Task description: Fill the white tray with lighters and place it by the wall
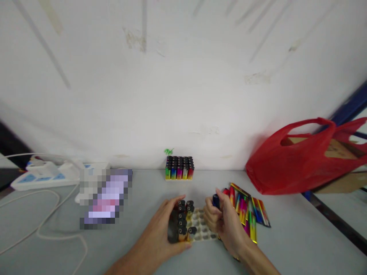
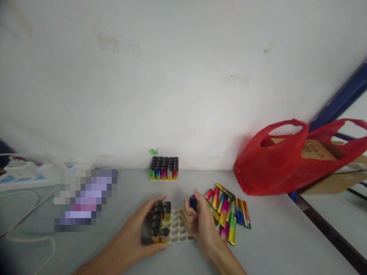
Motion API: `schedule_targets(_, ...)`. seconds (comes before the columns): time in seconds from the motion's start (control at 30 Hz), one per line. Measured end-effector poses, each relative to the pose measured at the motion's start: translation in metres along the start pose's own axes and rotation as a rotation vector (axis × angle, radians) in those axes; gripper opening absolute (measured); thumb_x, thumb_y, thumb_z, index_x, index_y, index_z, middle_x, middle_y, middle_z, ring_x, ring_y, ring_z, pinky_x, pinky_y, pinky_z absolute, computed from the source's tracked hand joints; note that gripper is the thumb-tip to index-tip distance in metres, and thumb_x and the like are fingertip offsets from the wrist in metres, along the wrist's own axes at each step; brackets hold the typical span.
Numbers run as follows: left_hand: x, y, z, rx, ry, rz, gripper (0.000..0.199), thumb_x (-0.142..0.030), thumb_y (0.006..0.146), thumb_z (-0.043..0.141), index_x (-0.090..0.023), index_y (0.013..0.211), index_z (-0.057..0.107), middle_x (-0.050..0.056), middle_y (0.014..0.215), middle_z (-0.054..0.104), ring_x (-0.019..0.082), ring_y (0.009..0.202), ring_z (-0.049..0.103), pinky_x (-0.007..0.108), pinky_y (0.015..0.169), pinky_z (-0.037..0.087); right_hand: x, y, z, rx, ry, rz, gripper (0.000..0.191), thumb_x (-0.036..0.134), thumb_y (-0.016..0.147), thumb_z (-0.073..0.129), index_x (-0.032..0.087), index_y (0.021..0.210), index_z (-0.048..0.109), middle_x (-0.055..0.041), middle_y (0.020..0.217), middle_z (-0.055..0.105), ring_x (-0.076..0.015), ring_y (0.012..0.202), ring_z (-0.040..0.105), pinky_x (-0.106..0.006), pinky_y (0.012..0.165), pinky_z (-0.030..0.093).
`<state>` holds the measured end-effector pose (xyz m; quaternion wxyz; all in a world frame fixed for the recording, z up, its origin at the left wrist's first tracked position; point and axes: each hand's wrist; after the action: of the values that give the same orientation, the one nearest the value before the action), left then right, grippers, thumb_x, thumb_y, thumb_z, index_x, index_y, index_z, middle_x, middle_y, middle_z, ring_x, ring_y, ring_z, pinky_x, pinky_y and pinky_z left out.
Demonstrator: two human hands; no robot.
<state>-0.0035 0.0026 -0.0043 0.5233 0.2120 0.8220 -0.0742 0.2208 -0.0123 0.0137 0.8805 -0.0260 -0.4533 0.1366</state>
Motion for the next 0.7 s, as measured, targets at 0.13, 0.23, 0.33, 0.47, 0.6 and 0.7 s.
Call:
schedule_targets(0.13, -0.0047, -0.0011, -0.0018, -0.001, -0.002, -0.017, 0.099, -0.010, 0.066, 0.092, -0.031, 0.156, 0.057, 0.011, 0.153, 0.066, 0.040, 0.142, 0.062, 0.057, 0.126, 0.045, 0.0015, -0.0017, 0.0030, 0.034, -0.022, -0.002, 0.066, 0.075, 0.094, 0.067, 0.026, 0.061, 0.038, 0.0116, 0.054, 0.020, -0.0097, 0.050, 0.010, -0.027, 0.047, 0.010)
schedule_targets(0.23, -0.0063, -0.0015, -0.0026, 0.002, -0.005, -0.029, 0.097, -0.013, 0.066, 0.094, -0.031, 0.155, 0.059, 0.011, 0.151, 0.067, 0.040, 0.141, 0.062, 0.056, 0.126, 0.046, 0.0016, -0.0018, 0.0037, 0.050, -0.049, -0.009, 0.067, 0.077, 0.095, 0.064, 0.026, 0.060, 0.037, 0.0112, 0.055, 0.020, -0.0099, 0.050, 0.010, -0.028, 0.047, 0.009)
schedule_targets(0.33, -0.0036, -0.0018, -0.0016, 0.001, -0.008, -0.022, 0.099, -0.011, 0.066, 0.094, -0.030, 0.156, 0.058, 0.012, 0.152, 0.067, 0.040, 0.143, 0.061, 0.056, 0.127, 0.045, 0.0003, -0.0017, 0.0031, 0.044, -0.090, -0.003, 0.069, 0.078, 0.095, 0.063, 0.026, 0.060, 0.035, 0.0106, 0.055, 0.020, -0.0100, 0.051, 0.011, -0.028, 0.048, 0.010)
schedule_targets(0.47, -0.0020, -0.0027, -0.0006, 0.000, -0.009, -0.016, 0.097, -0.011, 0.066, 0.093, -0.029, 0.155, 0.059, 0.012, 0.151, 0.067, 0.040, 0.142, 0.061, 0.056, 0.126, 0.045, -0.0031, -0.0023, 0.0013, 0.020, -0.136, -0.003, 0.068, 0.079, 0.094, 0.063, 0.026, 0.060, 0.035, 0.0097, 0.056, 0.022, -0.0102, 0.051, 0.015, -0.028, 0.048, 0.012)
schedule_targets(0.6, -0.0014, -0.0021, -0.0006, 0.005, -0.011, -0.013, 0.098, -0.013, 0.066, 0.095, -0.029, 0.156, 0.058, 0.013, 0.152, 0.066, 0.040, 0.142, 0.061, 0.055, 0.126, 0.045, -0.0068, -0.0023, 0.0000, -0.020, -0.127, -0.014, 0.068, 0.082, 0.090, 0.065, 0.025, 0.063, 0.039, 0.0101, 0.057, 0.023, -0.0100, 0.051, 0.014, -0.027, 0.047, 0.010)
schedule_targets(0.7, 0.0001, -0.0009, -0.0001, -0.002, -0.010, -0.001, 0.099, -0.013, 0.064, 0.096, -0.030, 0.155, 0.059, 0.012, 0.151, 0.067, 0.040, 0.141, 0.062, 0.054, 0.126, 0.045, -0.0078, -0.0022, 0.0005, -0.035, -0.134, -0.022, 0.066, 0.080, 0.091, 0.064, 0.025, 0.063, 0.040, 0.0101, 0.056, 0.024, -0.0100, 0.051, 0.015, -0.026, 0.047, 0.013)
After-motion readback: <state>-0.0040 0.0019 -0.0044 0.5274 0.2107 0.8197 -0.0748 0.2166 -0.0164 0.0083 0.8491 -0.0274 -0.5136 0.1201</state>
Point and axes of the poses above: each hand's wrist, its own y-axis towards the middle knuckle, its own z-axis out of the palm, x = y × z
